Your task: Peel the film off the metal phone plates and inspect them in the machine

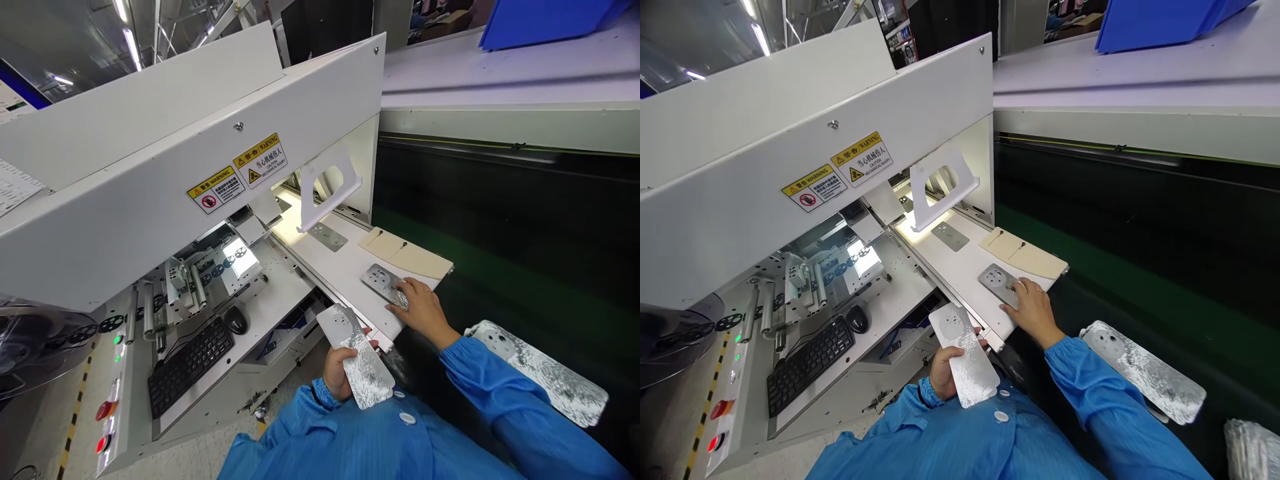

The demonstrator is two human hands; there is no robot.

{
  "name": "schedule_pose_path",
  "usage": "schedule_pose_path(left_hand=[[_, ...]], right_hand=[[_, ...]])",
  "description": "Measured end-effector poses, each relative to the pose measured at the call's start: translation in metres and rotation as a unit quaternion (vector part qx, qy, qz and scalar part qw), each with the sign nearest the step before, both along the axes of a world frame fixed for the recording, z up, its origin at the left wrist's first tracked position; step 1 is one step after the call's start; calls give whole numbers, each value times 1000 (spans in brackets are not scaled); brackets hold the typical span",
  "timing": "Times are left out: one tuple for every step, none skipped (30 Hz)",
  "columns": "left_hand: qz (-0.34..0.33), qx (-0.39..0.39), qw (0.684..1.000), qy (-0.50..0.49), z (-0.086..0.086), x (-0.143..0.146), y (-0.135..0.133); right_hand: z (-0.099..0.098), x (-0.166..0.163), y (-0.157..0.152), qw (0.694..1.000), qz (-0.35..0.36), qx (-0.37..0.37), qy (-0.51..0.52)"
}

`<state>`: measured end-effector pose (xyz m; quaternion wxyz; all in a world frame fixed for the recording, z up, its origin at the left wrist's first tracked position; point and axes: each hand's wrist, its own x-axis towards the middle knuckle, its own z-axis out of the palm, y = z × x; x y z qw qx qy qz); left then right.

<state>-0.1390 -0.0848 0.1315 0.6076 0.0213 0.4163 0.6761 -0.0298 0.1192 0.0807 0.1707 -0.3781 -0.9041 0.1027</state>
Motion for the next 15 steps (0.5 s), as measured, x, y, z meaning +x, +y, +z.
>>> schedule_pose_path(left_hand=[[2, 1, 1000, 4, -1, -1, -1], [7, 1, 1000, 8, -1, -1, -2], [13, 1, 1000, 10, -2, -2, -3], [18, 0, 1000, 10, -2, -3, -4], [22, -1, 1000, 8, -3, -3, -4], [24, -2, 1000, 5, -3, -4, -5], [26, -3, 1000, 3, -4, -4, -5], [28, -4, 1000, 0, -4, -5, -6], [31, -4, 1000, -1, -5, -5, -6], [34, -4, 999, -2, -6, -5, -6], [37, -4, 999, -3, -6, -6, -7], [37, -3, 999, -5, -7, -6, -7], [36, -2, 999, -7, -7, -6, -8], [36, 0, 999, -7, -8, -6, -8], [38, 3, 999, -7, -8, -6, -8]], right_hand=[[-1, -3, -1, 1000, 2, 6, -9], [-1, -5, -3, 1000, 6, 12, -16], [-2, -6, -6, 1000, 14, 18, -20], [-3, -7, -10, 999, 24, 23, -24], [-5, -8, -15, 999, 35, 25, -27], [-6, -9, -20, 998, 45, 25, -32], [-7, -9, -25, 998, 52, 25, -36], [-8, -10, -29, 997, 56, 25, -40], [-10, -11, -32, 997, 57, 26, -44], [-12, -12, -35, 997, 56, 27, -46], [-14, -12, -38, 997, 54, 29, -46], [-16, -13, -39, 997, 53, 31, -45], [-17, -14, -41, 997, 52, 33, -44], [-19, -14, -42, 997, 50, 35, -44], [-20, -15, -42, 997, 49, 35, -46]])
